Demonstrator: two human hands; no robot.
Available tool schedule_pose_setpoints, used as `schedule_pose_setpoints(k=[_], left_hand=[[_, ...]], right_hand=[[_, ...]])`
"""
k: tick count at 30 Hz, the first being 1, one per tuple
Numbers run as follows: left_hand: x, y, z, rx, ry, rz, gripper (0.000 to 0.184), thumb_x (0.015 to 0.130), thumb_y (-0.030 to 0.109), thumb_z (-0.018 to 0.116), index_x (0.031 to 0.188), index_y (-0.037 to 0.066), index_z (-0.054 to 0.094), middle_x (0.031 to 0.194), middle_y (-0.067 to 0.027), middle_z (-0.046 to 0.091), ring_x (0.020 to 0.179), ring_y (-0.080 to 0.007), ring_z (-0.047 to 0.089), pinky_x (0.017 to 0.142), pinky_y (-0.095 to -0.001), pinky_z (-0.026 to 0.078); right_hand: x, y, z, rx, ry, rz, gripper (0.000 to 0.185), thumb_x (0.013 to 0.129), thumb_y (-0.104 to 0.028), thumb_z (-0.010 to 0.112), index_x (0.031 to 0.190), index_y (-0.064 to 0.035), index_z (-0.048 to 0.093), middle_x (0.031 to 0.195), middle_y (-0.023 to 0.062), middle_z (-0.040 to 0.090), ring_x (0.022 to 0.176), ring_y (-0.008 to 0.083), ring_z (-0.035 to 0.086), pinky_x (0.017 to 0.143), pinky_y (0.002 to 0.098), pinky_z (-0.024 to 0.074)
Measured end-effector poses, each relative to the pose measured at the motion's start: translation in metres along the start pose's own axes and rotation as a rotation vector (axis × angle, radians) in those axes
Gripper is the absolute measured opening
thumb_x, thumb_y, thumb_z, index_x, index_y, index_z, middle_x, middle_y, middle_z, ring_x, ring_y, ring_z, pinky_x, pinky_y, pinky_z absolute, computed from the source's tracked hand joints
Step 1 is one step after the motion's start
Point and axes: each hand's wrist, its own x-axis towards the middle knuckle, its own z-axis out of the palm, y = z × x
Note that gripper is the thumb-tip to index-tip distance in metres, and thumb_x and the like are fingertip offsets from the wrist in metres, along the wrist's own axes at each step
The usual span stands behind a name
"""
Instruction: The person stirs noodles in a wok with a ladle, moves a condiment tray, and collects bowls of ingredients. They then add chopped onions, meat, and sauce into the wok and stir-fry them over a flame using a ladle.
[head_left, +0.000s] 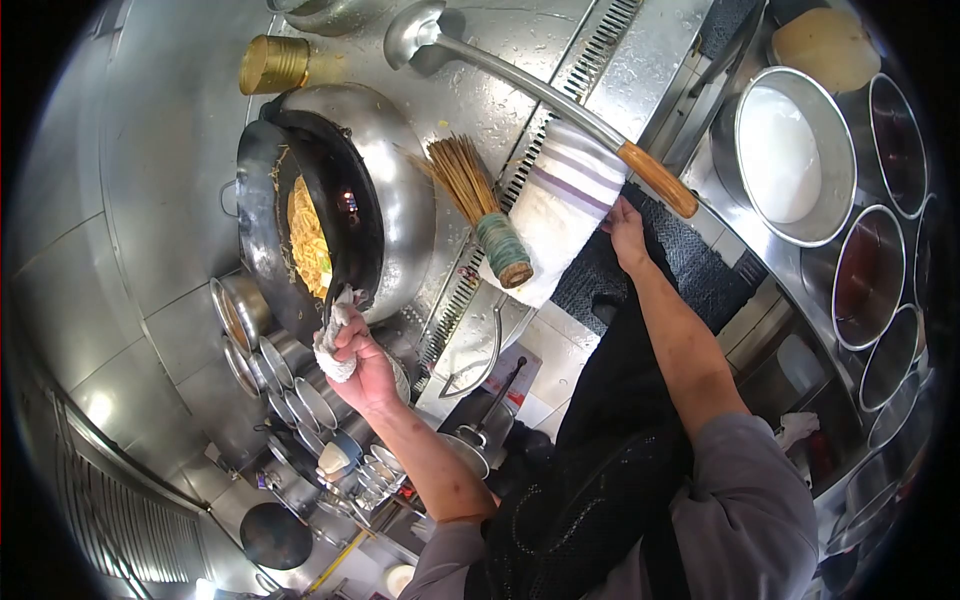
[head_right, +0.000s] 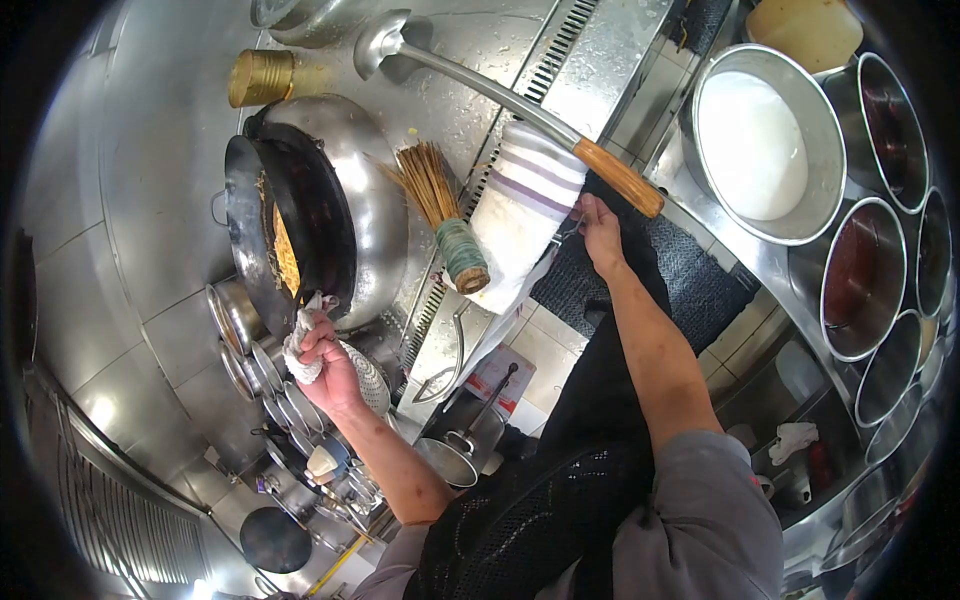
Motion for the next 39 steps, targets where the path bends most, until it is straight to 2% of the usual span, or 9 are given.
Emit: schedule_pose_setpoints(k=[15,31,33,39], left_hand=[[0.000,0.003,-0.001,-0.034,0.010,-0.016,0.051,0.093,-0.001,0.054,0.137,-0.014,0.033,0.117,-0.0196,0.047,0.088,-0.0250,0.052,0.066,-0.0295,0.058],[0.001,0.001,-0.001,-0.032,0.006,-0.011,0.053,0.093,0.000,0.055,0.138,-0.015,0.031,0.116,-0.0194,0.046,0.088,-0.0248,0.053,0.066,-0.0298,0.058],[0.001,0.002,-0.003,-0.057,0.016,-0.005,0.048,0.100,0.012,0.057,0.134,-0.014,0.035,0.115,-0.0193,0.048,0.086,-0.0261,0.054,0.064,-0.0303,0.057],[0.000,-0.001,0.000,-0.048,0.030,-0.002,0.043,0.100,0.012,0.057,0.130,-0.013,0.037,0.116,-0.0189,0.048,0.086,-0.0259,0.054,0.064,-0.0303,0.057]], right_hand=[[-0.010,-0.006,0.004,0.147,-0.013,0.018,0.036,0.105,-0.045,0.059,0.123,-0.0151,0.070,0.105,-0.0052,0.069,0.100,0.0082,0.061,0.085,0.0302,0.0443],[-0.011,-0.005,0.004,0.161,-0.008,0.003,0.034,0.105,-0.045,0.060,0.117,-0.0157,0.071,0.100,-0.0067,0.069,0.096,0.0063,0.060,0.084,0.0291,0.0443],[-0.011,-0.006,0.003,0.172,-0.012,-0.001,0.033,0.105,-0.044,0.060,0.117,-0.0156,0.071,0.099,-0.0067,0.069,0.095,0.0060,0.060,0.084,0.0287,0.0443],[-0.011,-0.006,0.003,0.170,-0.007,0.003,0.032,0.104,-0.044,0.061,0.116,-0.0159,0.071,0.098,-0.0070,0.068,0.094,0.0057,0.059,0.083,0.0282,0.0446]])
